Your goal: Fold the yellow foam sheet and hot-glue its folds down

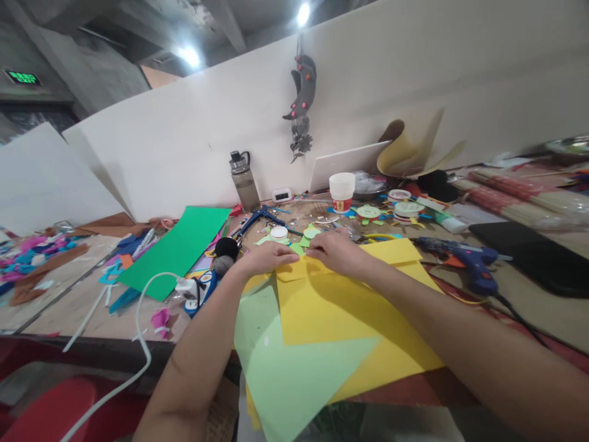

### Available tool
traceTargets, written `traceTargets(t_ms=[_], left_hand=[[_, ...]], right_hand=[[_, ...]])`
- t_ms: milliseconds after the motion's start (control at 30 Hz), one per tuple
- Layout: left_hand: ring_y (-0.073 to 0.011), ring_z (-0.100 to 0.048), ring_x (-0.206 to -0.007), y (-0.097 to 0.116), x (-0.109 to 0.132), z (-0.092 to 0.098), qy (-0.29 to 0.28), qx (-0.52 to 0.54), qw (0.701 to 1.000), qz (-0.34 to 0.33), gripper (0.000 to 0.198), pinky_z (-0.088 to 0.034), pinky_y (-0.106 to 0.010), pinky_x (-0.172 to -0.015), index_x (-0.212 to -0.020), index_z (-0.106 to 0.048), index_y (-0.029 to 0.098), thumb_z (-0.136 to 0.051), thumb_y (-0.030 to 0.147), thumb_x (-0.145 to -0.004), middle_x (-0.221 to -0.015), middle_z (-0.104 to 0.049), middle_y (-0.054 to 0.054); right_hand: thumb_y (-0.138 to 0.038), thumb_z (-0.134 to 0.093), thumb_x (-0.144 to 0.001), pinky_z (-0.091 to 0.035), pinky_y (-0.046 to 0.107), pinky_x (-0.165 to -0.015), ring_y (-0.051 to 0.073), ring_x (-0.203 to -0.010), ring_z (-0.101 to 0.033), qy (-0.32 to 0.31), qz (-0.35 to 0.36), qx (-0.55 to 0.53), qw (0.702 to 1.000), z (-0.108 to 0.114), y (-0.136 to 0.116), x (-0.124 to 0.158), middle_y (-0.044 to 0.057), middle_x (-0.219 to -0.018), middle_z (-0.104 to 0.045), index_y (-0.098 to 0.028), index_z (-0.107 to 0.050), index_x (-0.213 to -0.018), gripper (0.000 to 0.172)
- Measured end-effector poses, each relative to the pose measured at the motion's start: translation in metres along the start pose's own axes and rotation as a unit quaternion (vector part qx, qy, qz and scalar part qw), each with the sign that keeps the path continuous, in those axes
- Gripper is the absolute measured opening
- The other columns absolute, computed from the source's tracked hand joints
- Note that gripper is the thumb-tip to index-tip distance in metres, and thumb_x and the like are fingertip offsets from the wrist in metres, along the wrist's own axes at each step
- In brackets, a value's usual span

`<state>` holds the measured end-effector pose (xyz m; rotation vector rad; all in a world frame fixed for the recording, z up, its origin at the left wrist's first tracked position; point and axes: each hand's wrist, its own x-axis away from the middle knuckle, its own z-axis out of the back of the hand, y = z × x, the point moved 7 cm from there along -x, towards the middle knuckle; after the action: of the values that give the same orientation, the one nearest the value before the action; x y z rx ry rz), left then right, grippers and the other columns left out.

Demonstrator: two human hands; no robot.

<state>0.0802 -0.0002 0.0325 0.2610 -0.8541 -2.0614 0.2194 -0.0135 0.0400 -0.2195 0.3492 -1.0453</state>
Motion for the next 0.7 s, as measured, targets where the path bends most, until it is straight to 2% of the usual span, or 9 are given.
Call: traceTargets(t_ms=[133, 200, 400, 533, 700], left_hand=[[-0.0084, -0.032, -0.053, 0.0, -0.004, -0.008, -0.001, -0.011, 1.0, 0.011, 0.045, -0.023, -0.024, -0.05, -0.065, -0.06, 0.015, -0.055, 0.056, -0.082, -0.055, -0.038, 0.005], [-0.0083, -0.03, -0.053, -0.004, -0.003, -0.005, 0.004, 0.001, 1.0, 0.022, 0.045, -0.022, -0.024, -0.049, -0.062, -0.056, 0.015, -0.056, 0.056, -0.08, -0.055, -0.035, 0.005], [-0.0102, -0.043, -0.055, -0.025, 0.008, 0.011, 0.003, 0.052, 0.995, 0.088, 0.047, -0.03, -0.021, -0.05, -0.068, -0.062, 0.015, -0.062, 0.062, -0.073, -0.058, -0.05, 0.002], [-0.0116, -0.051, -0.059, -0.041, 0.013, 0.023, 0.02, 0.069, 0.991, 0.112, 0.049, -0.036, -0.021, -0.053, -0.071, -0.067, 0.014, -0.067, 0.063, -0.069, -0.064, -0.06, 0.0], [-0.014, -0.056, -0.064, -0.056, 0.018, 0.031, 0.028, 0.071, 0.987, 0.142, 0.049, -0.041, -0.023, -0.058, -0.074, -0.07, 0.014, -0.069, 0.062, -0.068, -0.07, -0.065, -0.002]], right_hand=[[-0.029, -0.051, -0.094, -0.024, 0.037, -0.083, 0.021, -0.088, -0.06, 0.013, 0.027, 0.012, 0.999, 0.0, -0.008, -0.001, 0.004, -0.087, -0.074, -0.02, -0.068, -0.076, 0.026], [-0.03, -0.051, -0.094, -0.024, 0.037, -0.083, 0.021, -0.089, -0.06, 0.014, 0.031, 0.017, 0.999, 0.001, -0.004, -0.001, 0.004, -0.087, -0.074, -0.021, -0.068, -0.077, 0.025], [-0.031, -0.052, -0.091, -0.025, 0.038, -0.082, 0.022, -0.091, -0.06, 0.025, 0.003, 0.022, 0.999, 0.011, 0.03, 0.0, 0.003, -0.087, -0.074, -0.022, -0.069, -0.076, 0.024], [-0.031, -0.05, -0.091, -0.028, 0.036, -0.079, 0.023, -0.094, -0.06, 0.008, -0.024, 0.018, 1.0, 0.017, 0.055, 0.004, 0.002, -0.091, -0.074, -0.023, -0.07, -0.079, 0.025], [-0.035, -0.049, -0.09, -0.03, 0.035, -0.073, 0.022, -0.083, -0.061, 0.006, -0.041, 0.041, 0.998, 0.027, 0.078, 0.007, 0.003, -0.087, -0.075, -0.023, -0.069, -0.078, 0.027]])
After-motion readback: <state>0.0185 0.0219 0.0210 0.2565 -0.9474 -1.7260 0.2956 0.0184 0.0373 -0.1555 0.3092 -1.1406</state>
